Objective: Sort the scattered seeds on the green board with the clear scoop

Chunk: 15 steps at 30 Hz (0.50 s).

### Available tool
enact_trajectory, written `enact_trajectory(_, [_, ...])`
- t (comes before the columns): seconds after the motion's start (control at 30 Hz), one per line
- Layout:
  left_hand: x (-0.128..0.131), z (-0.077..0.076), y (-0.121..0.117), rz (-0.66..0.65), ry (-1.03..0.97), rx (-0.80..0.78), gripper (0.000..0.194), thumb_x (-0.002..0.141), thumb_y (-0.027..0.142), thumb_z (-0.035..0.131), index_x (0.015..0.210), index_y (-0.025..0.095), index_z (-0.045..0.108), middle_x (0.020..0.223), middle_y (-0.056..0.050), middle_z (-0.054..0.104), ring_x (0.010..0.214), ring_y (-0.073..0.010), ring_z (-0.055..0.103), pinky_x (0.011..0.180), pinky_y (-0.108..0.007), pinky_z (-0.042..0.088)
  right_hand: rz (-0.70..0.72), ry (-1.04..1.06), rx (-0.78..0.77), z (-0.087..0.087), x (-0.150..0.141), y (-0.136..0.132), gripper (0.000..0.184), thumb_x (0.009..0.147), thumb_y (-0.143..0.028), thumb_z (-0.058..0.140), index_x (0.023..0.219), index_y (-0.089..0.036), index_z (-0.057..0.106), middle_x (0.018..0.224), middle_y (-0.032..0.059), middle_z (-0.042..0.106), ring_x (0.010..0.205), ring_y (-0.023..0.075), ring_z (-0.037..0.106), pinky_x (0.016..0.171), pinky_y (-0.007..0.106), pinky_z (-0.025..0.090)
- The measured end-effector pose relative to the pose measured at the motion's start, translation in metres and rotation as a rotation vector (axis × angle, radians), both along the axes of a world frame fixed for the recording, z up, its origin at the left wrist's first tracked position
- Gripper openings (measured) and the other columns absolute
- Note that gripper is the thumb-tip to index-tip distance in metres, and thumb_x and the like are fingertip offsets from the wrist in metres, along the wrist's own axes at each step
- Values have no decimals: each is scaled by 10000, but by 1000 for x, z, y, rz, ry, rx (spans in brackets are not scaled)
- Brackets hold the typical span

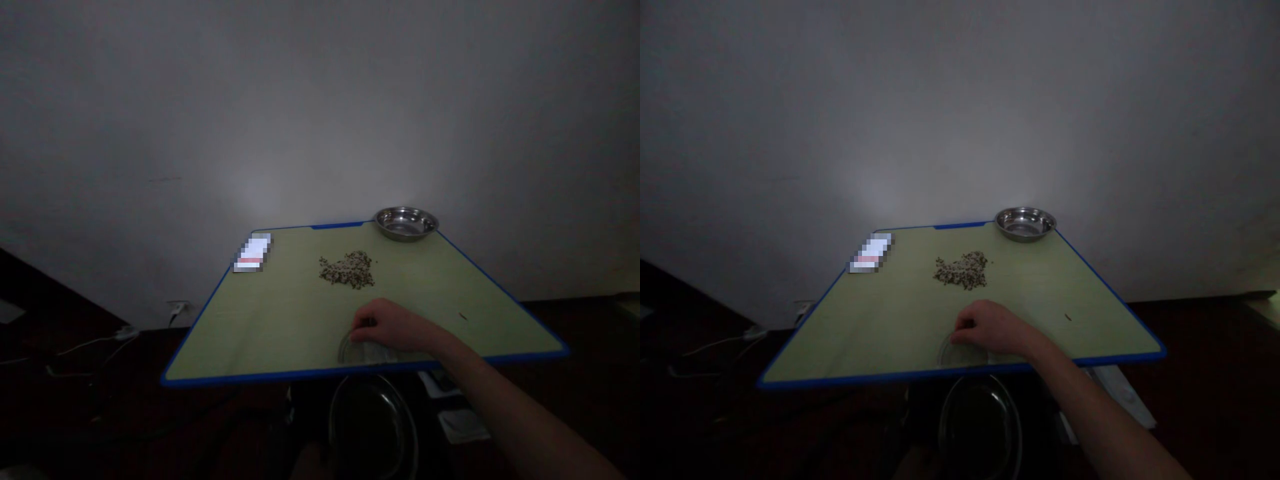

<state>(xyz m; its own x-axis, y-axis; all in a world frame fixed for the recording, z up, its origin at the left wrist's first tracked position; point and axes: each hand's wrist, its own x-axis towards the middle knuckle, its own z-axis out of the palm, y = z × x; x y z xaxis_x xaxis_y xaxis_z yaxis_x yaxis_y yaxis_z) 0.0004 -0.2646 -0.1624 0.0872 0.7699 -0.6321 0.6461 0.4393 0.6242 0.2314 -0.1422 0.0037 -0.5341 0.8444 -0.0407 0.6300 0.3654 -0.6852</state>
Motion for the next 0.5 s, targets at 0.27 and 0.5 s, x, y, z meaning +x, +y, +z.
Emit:
enact_trajectory(0.27, [-1,-36,7,44,27,125,335,705,467,544,855,196,671,931,-117,695,978,-287,621,838,-398,477,11,-6,-25,3,0,0,223,780,-330,595,737,-141,705,618,4,627,561,108,498,530,221,347])
enact_trajectory(0.5, [-15,-45,7,48,-26,173,277,773,388,485,763,152,629,810,-64,685,814,-182,637,721,-261,478,17,-16,-37,1,1,1,252,778,-362,589,736,-140,699,606,-2,616,550,107,493,517,221,342])
